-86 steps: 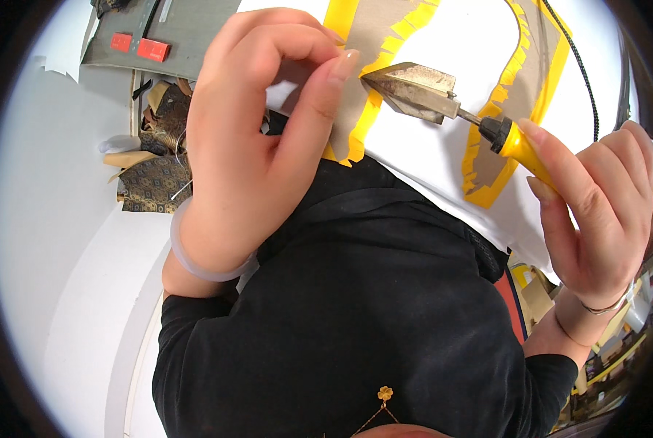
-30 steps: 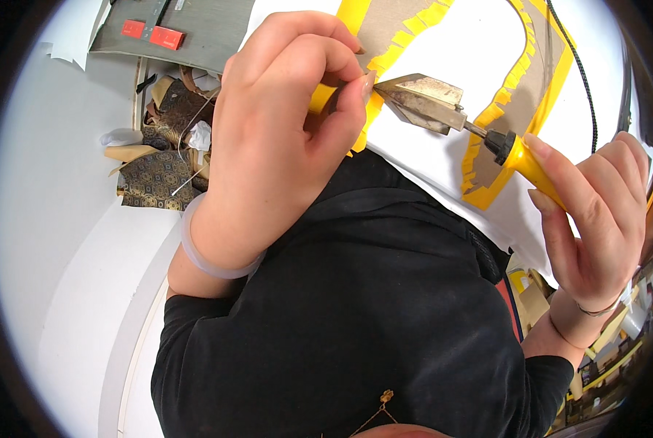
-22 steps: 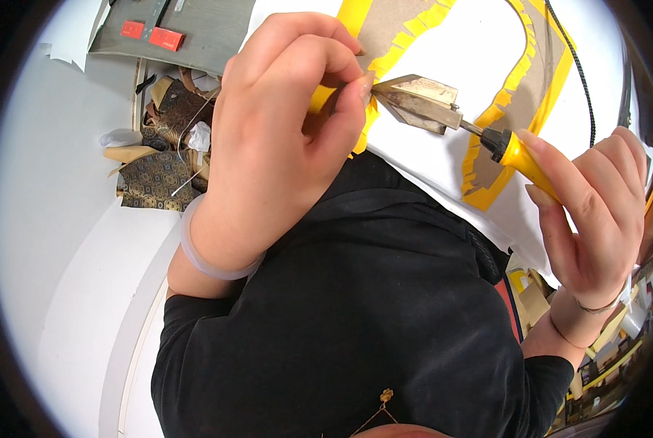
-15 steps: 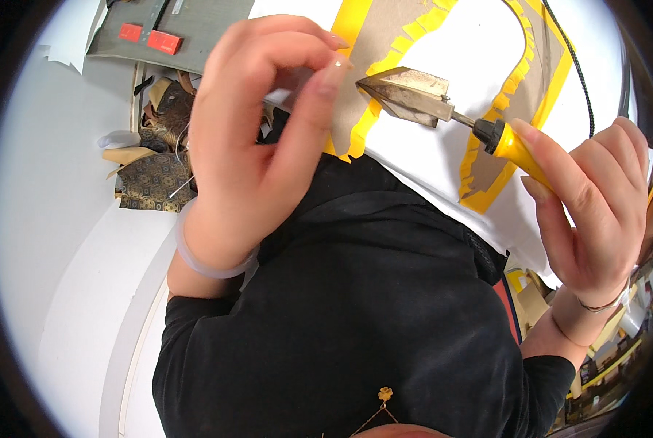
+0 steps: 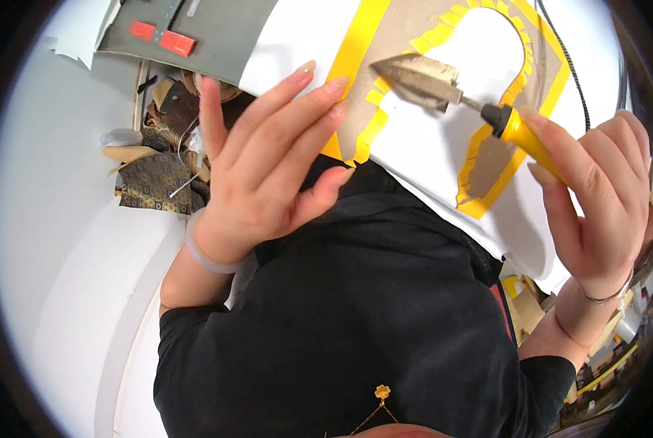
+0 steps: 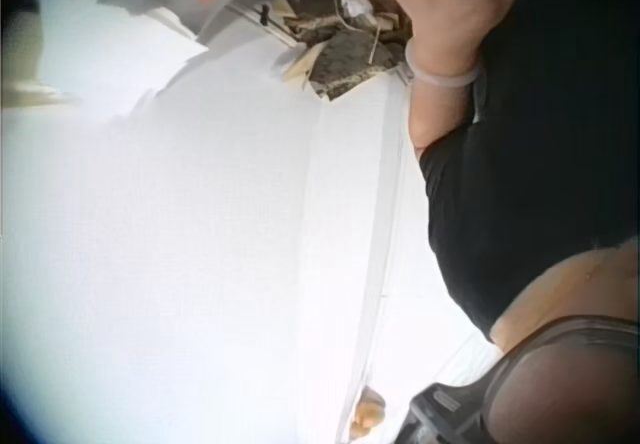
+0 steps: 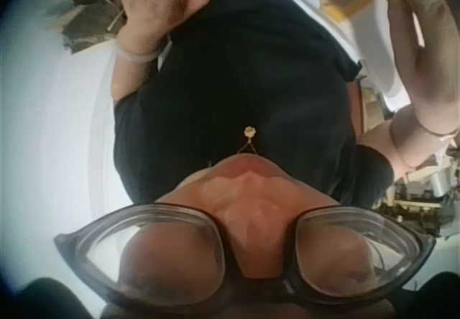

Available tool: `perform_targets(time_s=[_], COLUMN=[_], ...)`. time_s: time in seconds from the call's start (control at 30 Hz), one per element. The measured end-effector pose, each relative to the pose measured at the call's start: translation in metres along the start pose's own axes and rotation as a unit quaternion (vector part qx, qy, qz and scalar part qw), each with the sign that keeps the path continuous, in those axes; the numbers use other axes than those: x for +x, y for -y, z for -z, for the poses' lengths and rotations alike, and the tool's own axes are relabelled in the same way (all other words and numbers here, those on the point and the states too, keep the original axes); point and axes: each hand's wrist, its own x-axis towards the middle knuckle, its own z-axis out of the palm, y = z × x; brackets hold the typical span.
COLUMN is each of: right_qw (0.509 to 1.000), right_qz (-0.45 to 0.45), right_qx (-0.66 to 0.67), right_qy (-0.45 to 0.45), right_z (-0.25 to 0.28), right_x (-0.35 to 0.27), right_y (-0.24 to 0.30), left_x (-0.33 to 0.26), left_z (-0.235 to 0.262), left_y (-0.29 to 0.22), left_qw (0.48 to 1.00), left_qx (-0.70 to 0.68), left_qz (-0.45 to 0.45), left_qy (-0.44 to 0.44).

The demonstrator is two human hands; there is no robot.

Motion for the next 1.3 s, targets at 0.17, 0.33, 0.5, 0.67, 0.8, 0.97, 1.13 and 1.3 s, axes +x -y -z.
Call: perform_targets(time_s=[0.17,0.33,0.5,0.67,0.8,0.97,1.13,1.3], right_qw=[0.997,0.992,0.986,0.987,0.988,0.99,0.992,0.993], right_qz=[-0.039,-0.079,-0.109,-0.113,-0.109,-0.089,-0.088,-0.079], right_qx=[-0.014,-0.018,-0.028,-0.011,0.011,0.031,0.033,0.044], right_qy=[-0.058,-0.096,-0.12,-0.116,-0.107,-0.106,-0.089,-0.073], right_z=[0.0,-0.004,-0.012,-0.015,-0.019,-0.03,-0.03,-0.029], right_x=[-0.015,-0.035,-0.056,-0.059,-0.057,-0.048,-0.042,-0.036], right_y=[-0.003,0.008,0.017,0.02,0.018,0.017,0.019,0.021], left_x=[0.024,0.054,0.061,0.068,0.071,0.066,0.064,0.059], left_z=[-0.002,-0.006,-0.016,-0.011,-0.01,-0.007,-0.008,-0.015], left_y=[-0.006,-0.021,-0.024,-0.02,-0.012,-0.009,-0.005,-0.001], left_qw=[1.0,0.997,0.993,0.994,0.991,0.989,0.987,0.986], left_qx=[0.012,0.024,0.037,-0.037,-0.099,-0.108,-0.121,-0.135], left_qz=[0.018,0.053,0.05,0.06,0.067,0.093,0.102,0.095], left_qy=[0.004,-0.06,-0.1,-0.079,-0.058,-0.03,-0.021,-0.035])
